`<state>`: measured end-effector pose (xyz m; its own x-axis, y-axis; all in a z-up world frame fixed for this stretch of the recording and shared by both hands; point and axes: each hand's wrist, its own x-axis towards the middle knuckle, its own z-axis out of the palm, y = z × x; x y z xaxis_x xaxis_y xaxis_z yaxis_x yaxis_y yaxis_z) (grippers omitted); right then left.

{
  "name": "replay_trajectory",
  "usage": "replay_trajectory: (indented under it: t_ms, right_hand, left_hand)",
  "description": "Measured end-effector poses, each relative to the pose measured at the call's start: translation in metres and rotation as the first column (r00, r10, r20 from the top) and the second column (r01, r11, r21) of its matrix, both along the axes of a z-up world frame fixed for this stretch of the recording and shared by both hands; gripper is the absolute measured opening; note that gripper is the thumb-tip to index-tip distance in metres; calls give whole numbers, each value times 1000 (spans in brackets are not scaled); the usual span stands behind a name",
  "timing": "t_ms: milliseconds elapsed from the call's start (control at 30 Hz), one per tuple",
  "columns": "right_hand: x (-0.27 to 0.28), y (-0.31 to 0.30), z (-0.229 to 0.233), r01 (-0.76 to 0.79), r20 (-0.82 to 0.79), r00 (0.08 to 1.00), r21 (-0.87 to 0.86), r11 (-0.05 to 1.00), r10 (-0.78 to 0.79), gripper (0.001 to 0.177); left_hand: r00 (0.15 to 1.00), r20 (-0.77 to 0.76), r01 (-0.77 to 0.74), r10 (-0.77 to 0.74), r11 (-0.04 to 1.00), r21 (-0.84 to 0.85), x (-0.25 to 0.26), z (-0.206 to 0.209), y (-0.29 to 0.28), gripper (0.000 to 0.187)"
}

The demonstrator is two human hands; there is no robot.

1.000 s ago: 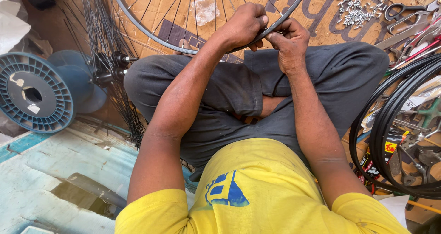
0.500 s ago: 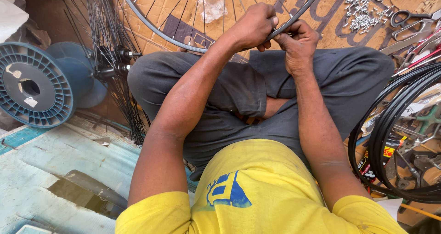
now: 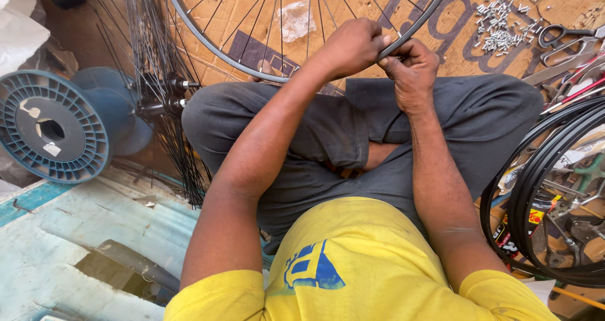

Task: The person sits on the floor and laces a bicycle wheel by hand. They insert spokes into the rim and hub, then secure them by threading and tightening nipples. The person works methodically around the wheel, handling individual spokes and nipples to assemble the wheel structure.

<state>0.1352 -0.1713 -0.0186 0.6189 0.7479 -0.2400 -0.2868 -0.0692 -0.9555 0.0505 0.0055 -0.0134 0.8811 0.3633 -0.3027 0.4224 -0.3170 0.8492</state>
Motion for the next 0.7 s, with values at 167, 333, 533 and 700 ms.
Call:
replay_trajectory:
  t_ms: [167,333,533,700]
  right_hand:
    - [4,2,4,-17,-30,999,46,999,18,16]
    - [6,3,5,-12,-46,999,38,999,14,14]
    - [8,5,2,-16,-16,1000,26,1000,17,12]
    - [8,3,0,-2,-16,1000,30,1000,2,12]
  left_hand:
    - [997,-78,-10,9,1000,-7,1,6,0,32]
    - [1000,27,16,-12,988,-154,-5,10,10,28]
    - [993,-118,10,-3,998,55,2,18,-3,38]
    - [992,121,49,-24,977,-209,-7,2,8,32]
